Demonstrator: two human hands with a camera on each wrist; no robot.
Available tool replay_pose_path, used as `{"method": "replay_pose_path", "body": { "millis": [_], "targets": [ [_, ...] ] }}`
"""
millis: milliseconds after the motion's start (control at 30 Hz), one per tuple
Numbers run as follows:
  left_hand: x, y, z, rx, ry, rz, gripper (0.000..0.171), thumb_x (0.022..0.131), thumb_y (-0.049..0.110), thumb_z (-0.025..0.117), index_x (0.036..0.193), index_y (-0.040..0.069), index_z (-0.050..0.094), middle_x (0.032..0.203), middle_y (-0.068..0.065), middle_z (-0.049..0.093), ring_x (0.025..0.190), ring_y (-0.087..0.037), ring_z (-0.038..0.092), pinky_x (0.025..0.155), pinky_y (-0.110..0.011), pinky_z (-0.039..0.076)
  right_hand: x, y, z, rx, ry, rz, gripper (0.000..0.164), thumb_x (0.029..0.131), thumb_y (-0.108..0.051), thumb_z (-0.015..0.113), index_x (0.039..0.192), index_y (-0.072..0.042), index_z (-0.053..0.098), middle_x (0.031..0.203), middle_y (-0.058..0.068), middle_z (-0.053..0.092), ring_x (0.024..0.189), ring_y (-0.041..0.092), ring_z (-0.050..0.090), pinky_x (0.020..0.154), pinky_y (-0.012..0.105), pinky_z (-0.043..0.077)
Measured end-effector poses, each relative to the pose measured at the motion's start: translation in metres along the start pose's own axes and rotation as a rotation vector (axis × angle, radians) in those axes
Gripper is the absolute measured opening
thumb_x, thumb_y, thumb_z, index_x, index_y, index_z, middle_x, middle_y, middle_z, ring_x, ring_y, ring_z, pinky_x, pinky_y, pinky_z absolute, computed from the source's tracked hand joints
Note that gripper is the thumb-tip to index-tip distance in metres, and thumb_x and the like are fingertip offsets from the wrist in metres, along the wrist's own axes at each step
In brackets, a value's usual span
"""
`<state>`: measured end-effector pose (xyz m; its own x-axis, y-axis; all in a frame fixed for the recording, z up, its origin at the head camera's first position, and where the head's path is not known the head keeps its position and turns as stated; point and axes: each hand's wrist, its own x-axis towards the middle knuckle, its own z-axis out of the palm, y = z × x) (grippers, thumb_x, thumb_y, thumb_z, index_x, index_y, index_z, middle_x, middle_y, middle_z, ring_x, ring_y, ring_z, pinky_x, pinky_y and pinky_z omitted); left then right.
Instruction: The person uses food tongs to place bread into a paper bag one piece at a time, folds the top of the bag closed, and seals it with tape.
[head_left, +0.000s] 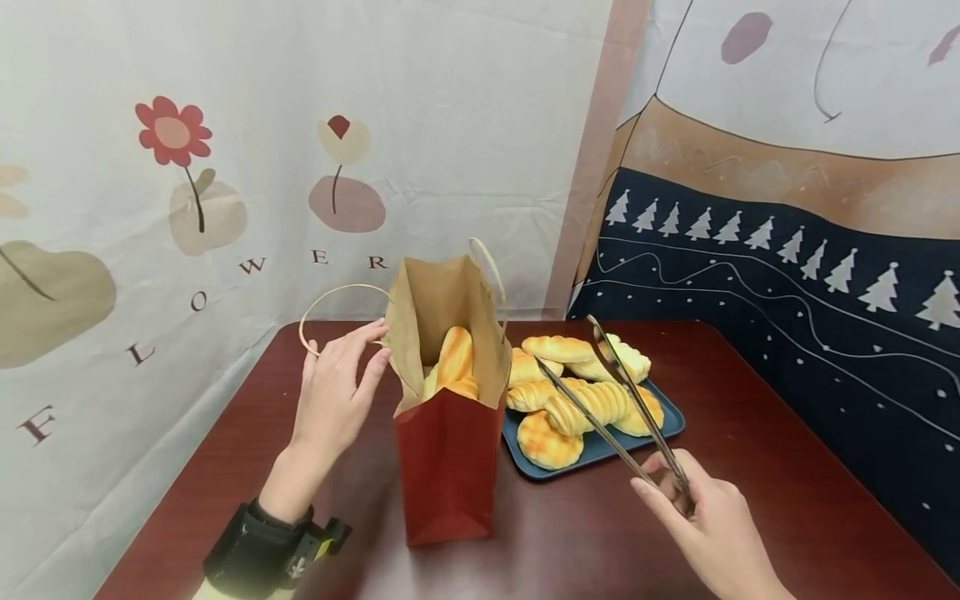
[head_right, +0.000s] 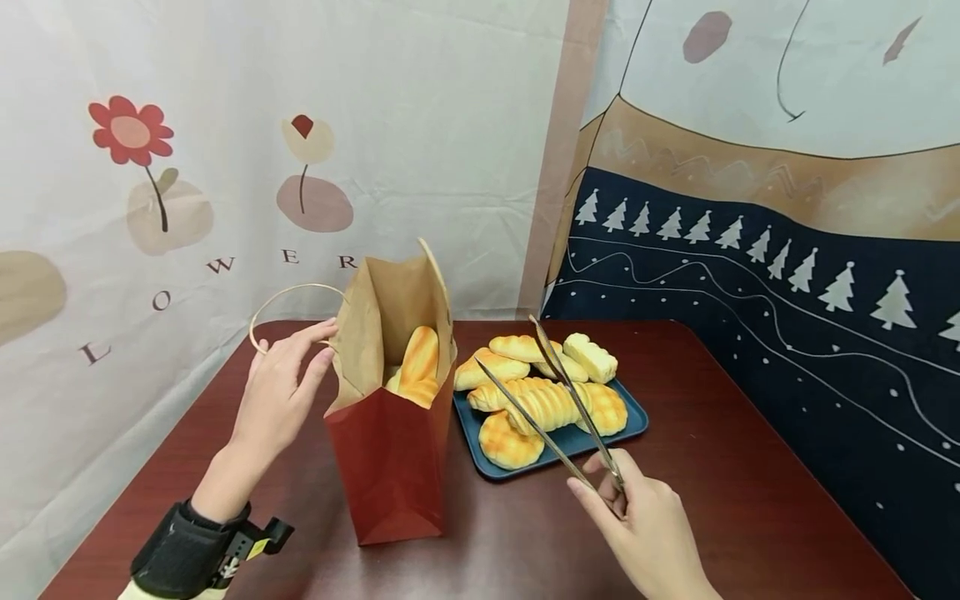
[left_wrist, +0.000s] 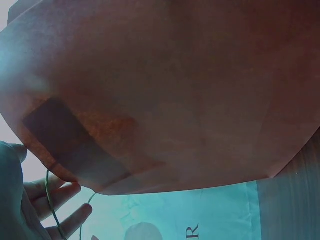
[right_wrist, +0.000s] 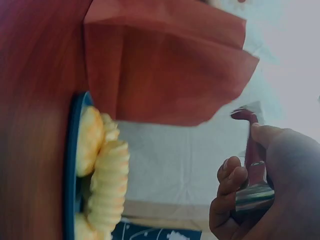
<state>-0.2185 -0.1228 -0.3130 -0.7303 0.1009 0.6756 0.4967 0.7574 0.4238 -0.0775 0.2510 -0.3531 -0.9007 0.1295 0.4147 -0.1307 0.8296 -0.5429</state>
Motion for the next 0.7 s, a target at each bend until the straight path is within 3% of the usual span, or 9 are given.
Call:
{"method": "replay_pose_path", "body": {
  "millis": [267,467,700],
  "targets": [
    [0.0,-0.003,-0.004,-0.01,-0.01,-0.014,0.04,0.098,0.04,0.047,0.131,0.019,0.057,0.136,0.003,0.057,0.125,-0.023,0.05,0.108,-0.066,0.016,-0.004,0.018,-0.008,-0.162,-0.014,0.07,0.028,0.083,-0.043,0.07,0.098,-0.021,0.062,0.061,-0.011,0.049,0.051,-0.001,0.04,0.049,0.02,0.033],
    [0.003,-0.001,-0.003,-0.015,-0.008,-0.009,0.04,0.098,0.04,0.047,0.13,0.019,0.057,0.136,0.003,0.057,0.126,-0.023,0.05,0.108,-0.066,0.016,-0.007,0.03,-0.013,-0.264,-0.051,0.07,0.034,0.08,-0.045,0.072,0.102,-0.02,0.062,0.061,-0.011,0.047,0.05,-0.001,0.035,0.049,0.02,0.029],
    [0.004,0.0,-0.002,-0.023,-0.007,-0.013,0.038,0.098,0.039,0.049,0.128,0.019,0.058,0.136,0.003,0.057,0.125,-0.023,0.05,0.109,-0.065,0.015,-0.005,0.043,-0.025,-0.354,-0.243,0.18,0.051,0.079,-0.052,0.07,0.111,-0.013,0.058,0.065,-0.006,0.057,0.057,0.01,0.046,0.052,0.027,0.034]
  ]
}}
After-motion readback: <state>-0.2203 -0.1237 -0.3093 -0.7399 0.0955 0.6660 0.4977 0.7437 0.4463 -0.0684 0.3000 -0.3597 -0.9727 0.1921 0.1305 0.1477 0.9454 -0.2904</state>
